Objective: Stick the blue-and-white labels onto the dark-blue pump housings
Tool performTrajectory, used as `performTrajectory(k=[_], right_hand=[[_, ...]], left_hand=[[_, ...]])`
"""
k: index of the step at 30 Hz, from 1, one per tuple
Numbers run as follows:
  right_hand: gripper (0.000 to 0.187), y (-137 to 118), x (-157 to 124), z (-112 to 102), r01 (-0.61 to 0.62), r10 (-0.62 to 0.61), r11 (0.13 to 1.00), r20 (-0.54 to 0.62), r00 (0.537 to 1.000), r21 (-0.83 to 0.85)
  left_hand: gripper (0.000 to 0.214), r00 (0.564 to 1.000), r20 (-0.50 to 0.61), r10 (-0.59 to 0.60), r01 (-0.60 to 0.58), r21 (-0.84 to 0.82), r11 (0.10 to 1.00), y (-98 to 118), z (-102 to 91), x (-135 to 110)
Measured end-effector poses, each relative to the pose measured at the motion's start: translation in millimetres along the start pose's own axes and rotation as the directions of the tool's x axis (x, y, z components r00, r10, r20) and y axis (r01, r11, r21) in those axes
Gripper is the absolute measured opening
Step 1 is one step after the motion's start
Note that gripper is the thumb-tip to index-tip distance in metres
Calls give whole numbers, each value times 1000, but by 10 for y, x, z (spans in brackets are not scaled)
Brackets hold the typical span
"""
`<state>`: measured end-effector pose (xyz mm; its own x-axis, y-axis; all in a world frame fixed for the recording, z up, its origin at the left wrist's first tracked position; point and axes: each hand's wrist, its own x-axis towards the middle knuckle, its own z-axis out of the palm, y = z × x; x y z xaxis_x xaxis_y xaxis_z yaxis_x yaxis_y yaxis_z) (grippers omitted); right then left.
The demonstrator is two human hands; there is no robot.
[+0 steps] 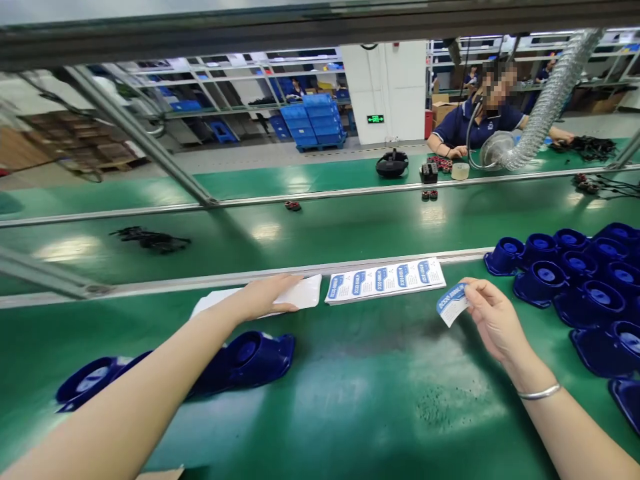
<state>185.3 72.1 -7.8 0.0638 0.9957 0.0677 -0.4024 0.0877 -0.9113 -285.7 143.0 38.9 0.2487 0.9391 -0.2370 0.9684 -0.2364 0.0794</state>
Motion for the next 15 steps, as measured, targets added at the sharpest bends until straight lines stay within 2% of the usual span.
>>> performTrajectory(k=[3,5,7,9,11,13,15], right_hand=[[26,-9,-14,84,-22,19,997,39,999,68],[29,-27,-18,143,-34,29,995,54,998,98],[32,-53,-22,189,-73,55,983,113,992,166],[33,-78,-34,214,-134,74,957,229,971,259],[33,-92,-51,217,-180,64,932,346,936,314],[33,-89,-62,206,-212,50,921,441,896,327],[34,-73,-56,194,-238,41,915,512,858,325]], left_hand=[[71,999,-23,40,-40,33,999,48,-69,52],[78,998,-66,17,-11,84,996,118,-169,200],[84,991,-122,51,-38,102,994,324,-301,423],[84,974,-149,168,-161,63,985,719,-426,659],[81,939,-157,305,-313,-28,949,1271,-495,877],[79,878,-177,445,-471,-160,867,1890,-479,1089],[77,816,-232,530,-577,-268,771,2483,-386,1315]])
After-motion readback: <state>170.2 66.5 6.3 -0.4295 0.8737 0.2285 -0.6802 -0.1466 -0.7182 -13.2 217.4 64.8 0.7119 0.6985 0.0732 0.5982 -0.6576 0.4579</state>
